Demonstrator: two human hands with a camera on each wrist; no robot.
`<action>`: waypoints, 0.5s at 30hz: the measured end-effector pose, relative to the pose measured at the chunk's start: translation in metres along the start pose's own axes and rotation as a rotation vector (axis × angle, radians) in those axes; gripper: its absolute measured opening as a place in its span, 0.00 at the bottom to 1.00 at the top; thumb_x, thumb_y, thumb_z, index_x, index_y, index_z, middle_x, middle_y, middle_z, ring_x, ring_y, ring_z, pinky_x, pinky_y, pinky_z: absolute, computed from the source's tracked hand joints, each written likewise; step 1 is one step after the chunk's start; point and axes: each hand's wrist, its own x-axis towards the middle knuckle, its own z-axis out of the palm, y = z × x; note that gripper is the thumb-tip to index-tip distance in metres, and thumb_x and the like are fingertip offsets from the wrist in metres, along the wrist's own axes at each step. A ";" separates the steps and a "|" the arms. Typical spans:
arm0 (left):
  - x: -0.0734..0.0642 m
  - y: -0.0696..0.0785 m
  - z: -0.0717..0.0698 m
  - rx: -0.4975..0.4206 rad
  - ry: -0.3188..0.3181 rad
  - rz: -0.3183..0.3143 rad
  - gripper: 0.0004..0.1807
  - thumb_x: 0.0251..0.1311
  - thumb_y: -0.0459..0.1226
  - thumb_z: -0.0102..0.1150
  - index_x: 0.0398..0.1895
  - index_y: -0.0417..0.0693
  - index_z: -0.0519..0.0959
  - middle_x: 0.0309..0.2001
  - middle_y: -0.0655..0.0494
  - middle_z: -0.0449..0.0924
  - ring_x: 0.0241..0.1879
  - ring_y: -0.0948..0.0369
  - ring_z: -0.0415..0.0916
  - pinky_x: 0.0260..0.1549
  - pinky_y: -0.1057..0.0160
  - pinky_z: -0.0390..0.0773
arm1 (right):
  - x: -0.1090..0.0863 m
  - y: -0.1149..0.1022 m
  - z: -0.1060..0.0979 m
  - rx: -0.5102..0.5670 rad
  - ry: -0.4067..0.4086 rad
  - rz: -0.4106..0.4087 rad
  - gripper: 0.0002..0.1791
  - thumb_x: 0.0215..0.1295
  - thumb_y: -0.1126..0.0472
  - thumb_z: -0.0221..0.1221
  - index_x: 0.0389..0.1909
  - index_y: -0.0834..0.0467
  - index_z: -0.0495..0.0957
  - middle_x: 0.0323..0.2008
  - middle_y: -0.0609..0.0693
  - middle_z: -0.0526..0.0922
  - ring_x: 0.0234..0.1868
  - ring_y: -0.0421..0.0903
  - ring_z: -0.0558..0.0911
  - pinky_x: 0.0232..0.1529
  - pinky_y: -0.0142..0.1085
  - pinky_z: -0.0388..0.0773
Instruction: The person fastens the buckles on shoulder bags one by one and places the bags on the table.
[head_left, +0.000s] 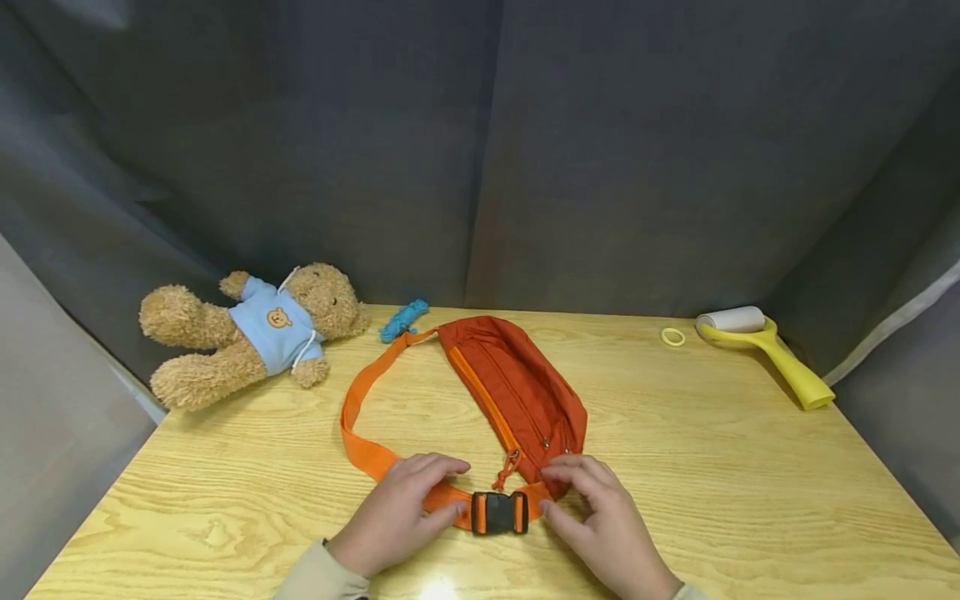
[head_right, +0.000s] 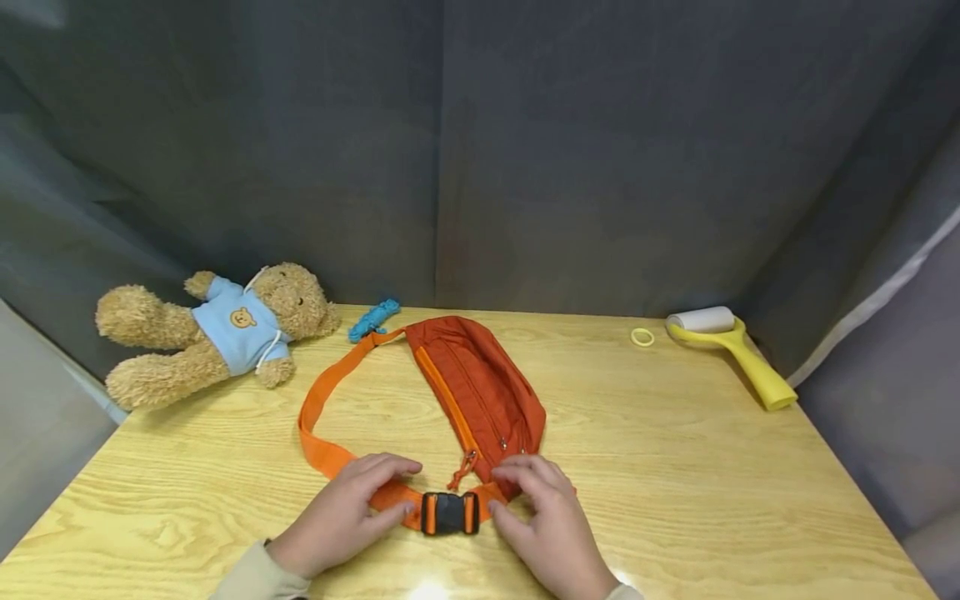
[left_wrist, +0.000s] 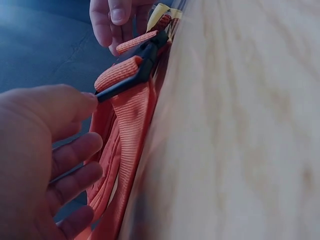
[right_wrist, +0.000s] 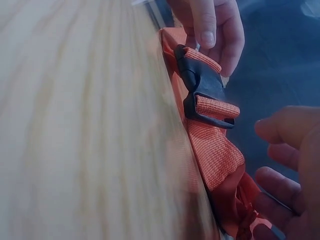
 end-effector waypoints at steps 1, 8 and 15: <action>0.000 0.000 0.000 0.005 0.002 0.002 0.21 0.66 0.45 0.65 0.61 0.55 0.79 0.57 0.69 0.79 0.59 0.62 0.74 0.59 0.49 0.73 | 0.000 0.000 0.000 -0.004 0.000 0.000 0.19 0.53 0.64 0.75 0.47 0.49 0.85 0.51 0.39 0.82 0.55 0.39 0.77 0.53 0.46 0.78; 0.000 -0.002 -0.001 0.035 0.017 0.021 0.21 0.66 0.45 0.66 0.61 0.55 0.78 0.60 0.68 0.77 0.61 0.62 0.73 0.61 0.50 0.72 | 0.001 0.001 -0.001 -0.024 0.018 -0.047 0.20 0.52 0.65 0.75 0.47 0.50 0.85 0.52 0.40 0.81 0.55 0.41 0.77 0.52 0.48 0.77; -0.001 -0.003 -0.004 0.064 0.026 0.016 0.22 0.65 0.47 0.66 0.61 0.55 0.78 0.60 0.67 0.77 0.62 0.62 0.73 0.63 0.50 0.70 | 0.002 0.002 -0.003 -0.033 0.028 -0.056 0.21 0.51 0.65 0.76 0.48 0.51 0.85 0.52 0.41 0.81 0.54 0.41 0.76 0.52 0.49 0.75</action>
